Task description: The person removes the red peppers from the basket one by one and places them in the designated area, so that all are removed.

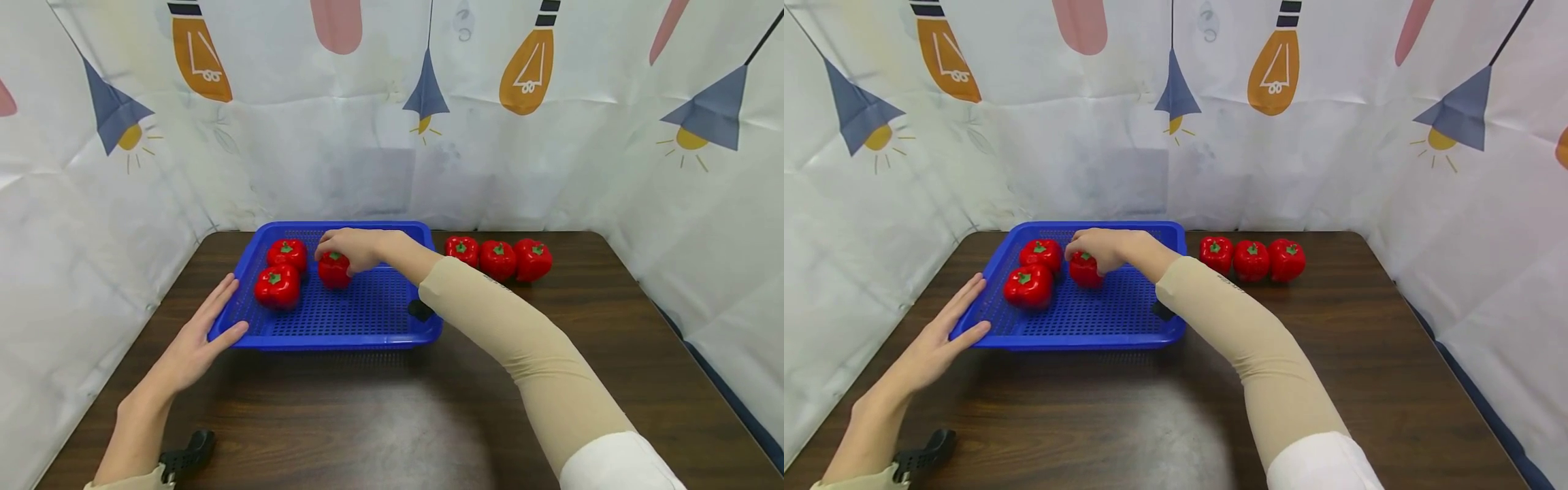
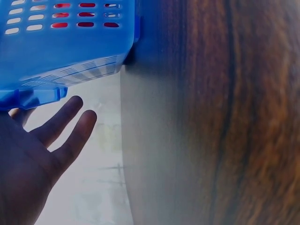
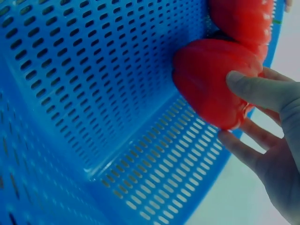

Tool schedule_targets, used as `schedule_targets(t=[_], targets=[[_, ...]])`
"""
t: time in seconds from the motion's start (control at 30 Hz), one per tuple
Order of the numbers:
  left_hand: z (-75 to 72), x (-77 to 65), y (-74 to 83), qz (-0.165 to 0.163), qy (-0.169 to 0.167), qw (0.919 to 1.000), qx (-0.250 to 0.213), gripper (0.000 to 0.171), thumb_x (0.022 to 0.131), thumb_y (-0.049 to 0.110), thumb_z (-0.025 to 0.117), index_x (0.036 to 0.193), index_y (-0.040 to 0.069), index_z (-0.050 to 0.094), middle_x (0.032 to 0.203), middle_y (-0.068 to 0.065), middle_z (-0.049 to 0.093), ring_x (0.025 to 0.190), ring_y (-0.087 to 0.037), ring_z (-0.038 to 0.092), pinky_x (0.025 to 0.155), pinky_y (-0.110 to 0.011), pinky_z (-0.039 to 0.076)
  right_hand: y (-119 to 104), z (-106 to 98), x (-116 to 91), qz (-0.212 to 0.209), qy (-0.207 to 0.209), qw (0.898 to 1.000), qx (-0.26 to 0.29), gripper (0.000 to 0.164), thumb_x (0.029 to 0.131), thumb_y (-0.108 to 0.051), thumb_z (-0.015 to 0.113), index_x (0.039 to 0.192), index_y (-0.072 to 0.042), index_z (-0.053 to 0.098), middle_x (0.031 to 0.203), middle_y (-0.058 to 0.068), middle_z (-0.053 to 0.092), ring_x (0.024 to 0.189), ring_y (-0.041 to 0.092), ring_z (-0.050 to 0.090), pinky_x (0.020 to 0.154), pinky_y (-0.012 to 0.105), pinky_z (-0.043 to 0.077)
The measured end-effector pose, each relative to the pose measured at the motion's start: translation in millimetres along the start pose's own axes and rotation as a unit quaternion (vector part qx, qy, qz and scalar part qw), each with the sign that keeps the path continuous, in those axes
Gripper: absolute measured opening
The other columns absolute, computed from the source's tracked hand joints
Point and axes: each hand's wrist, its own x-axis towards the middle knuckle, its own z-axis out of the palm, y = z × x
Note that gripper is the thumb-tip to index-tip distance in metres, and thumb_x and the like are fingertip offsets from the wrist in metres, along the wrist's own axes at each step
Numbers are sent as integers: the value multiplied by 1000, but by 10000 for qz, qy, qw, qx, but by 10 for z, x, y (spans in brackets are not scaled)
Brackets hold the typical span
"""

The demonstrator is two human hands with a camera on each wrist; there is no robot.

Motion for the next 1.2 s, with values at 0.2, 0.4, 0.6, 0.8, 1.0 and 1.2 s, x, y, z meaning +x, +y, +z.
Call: schedule_targets(t=[0.2,0.4,0.6,0.8,1.0,1.2], targets=[[-1,0,-1,-48,25,10000,-10,76,101,17,64,165,16,24,172,-6,9,154,-41,8,113,-77,8,-3,-94,-188,-130,55,9999,30,60,93,1,70,148,-18,55,158,5,39,144,21,35,104,29,46],[-3,10,-9,24,29,10000,-14,76,101,16,63,165,15,23,172,-8,9,154,-44,9,112,-78,8,49,-206,-422,-202,144,9997,9,59,93,1,68,148,-16,55,159,7,38,145,24,34,104,33,47],[9,6,-27,39,29,10000,-40,76,101,15,63,165,15,23,171,-11,9,154,-45,8,111,-79,7,70,-324,-678,-228,201,9995,-104,59,91,1,69,146,-16,56,160,10,37,145,27,34,100,33,50],[8,2,-19,56,62,10000,-27,76,101,15,63,165,14,23,172,-10,9,154,-43,8,112,-77,6,93,-427,-921,-300,361,9989,-95,58,91,1,70,145,-16,57,161,10,35,146,29,33,100,34,50],[6,7,-5,102,67,9999,-9,75,101,15,63,165,14,24,171,-10,10,154,-42,8,114,-75,6,176,-467,-1208,-214,651,9976,-36,58,92,-3,73,146,-16,56,160,7,37,145,26,36,103,35,49],[10,3,-8,72,79,9999,11,75,101,15,63,165,15,24,172,-9,10,154,-41,8,113,-76,7,268,-479,-1481,-75,919,9957,77,60,92,-3,73,148,-15,55,160,9,37,145,29,36,104,41,49]])
